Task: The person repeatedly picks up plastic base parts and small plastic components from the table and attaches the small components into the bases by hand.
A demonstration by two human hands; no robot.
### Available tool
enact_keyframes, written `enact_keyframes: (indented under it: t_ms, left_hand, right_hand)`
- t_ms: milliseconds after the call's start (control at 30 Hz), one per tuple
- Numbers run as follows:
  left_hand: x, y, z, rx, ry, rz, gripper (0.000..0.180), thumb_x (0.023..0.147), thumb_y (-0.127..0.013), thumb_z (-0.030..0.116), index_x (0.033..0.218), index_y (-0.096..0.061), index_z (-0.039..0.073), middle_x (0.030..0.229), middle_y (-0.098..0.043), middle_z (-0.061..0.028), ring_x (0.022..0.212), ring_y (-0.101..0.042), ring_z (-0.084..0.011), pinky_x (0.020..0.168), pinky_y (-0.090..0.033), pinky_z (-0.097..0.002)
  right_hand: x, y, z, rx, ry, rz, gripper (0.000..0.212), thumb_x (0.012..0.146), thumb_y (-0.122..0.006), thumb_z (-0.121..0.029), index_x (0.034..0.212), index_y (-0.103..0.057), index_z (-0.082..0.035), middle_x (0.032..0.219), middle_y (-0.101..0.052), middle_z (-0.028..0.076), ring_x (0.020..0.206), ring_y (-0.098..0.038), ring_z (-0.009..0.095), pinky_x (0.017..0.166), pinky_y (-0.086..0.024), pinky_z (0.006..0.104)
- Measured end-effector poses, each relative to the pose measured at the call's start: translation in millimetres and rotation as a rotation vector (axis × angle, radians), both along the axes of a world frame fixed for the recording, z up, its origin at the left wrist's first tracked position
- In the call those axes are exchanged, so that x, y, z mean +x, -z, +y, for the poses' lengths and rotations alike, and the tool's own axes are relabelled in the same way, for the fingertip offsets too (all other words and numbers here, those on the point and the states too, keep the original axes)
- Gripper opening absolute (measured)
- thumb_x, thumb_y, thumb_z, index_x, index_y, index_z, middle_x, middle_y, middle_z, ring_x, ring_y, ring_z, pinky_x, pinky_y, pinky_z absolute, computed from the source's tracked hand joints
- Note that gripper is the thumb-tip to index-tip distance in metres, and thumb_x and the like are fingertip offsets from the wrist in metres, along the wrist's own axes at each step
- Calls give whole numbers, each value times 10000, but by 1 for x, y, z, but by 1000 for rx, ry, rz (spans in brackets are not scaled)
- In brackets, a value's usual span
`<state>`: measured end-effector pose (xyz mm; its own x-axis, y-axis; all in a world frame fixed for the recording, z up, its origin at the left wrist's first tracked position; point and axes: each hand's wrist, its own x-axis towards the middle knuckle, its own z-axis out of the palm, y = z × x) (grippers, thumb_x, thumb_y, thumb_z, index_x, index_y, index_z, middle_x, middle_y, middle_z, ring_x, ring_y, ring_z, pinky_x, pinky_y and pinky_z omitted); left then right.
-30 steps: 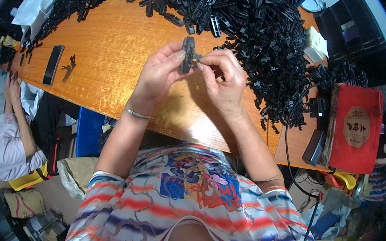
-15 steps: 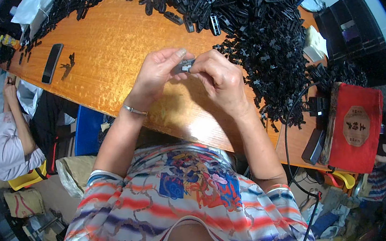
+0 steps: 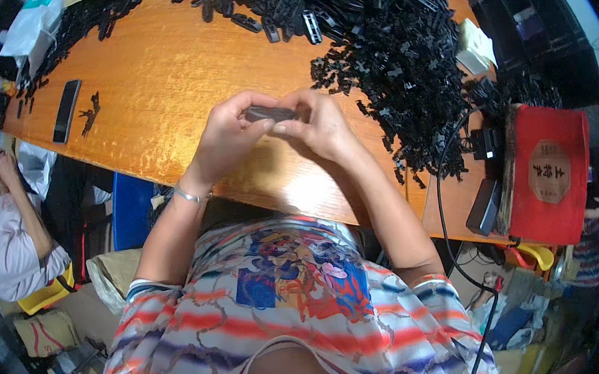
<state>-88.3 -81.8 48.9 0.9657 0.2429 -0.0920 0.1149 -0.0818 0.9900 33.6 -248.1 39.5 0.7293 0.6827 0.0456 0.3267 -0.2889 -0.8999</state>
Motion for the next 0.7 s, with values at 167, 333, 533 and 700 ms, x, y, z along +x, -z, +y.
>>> enact_keyframes:
  t_ms: [167, 333, 533, 700]
  left_hand:
    - [-14, 20, 3, 57, -26, -30, 413, 941, -693, -123, 1340, -637, -35, 1154, -730, -52, 1049, -687, -90, 917, -557, -242]
    - [-49, -19, 53, 285, 150, 417, 299, 962, -717, 5, 1260, -696, 7, 1119, -718, -11, 1025, -671, -106, 926, -532, -249]
    - [-119, -61, 131, 449, 291, 213, 252, 910, -806, 151, 1094, -745, -11, 1101, -769, -126, 1119, -715, -283, 973, -547, -411]
    - [-11, -33, 112, 595, -61, 134, 241, 967, -736, 102, 1193, -744, 20, 1130, -767, -121, 1085, -726, -280, 952, -560, -386]
  right_hand:
    - [-13, 27, 3, -153, -64, 92, 299, 797, -933, -184, 979, -758, -23, 932, -771, 177, 868, -748, 313, 801, -575, 411]
    - [-8, 16, -13, -29, -199, -66, 223, 835, -889, -148, 981, -766, -33, 992, -772, 183, 883, -758, 327, 809, -594, 415]
    - [26, -6, -54, -251, 156, -515, 156, 876, -817, -107, 986, -754, -16, 987, -707, 211, 818, -739, 417, 737, -611, 493]
    - [20, 7, -47, -276, 70, -495, 44, 892, -727, -21, 934, -719, -34, 954, -682, 207, 804, -715, 419, 748, -584, 508]
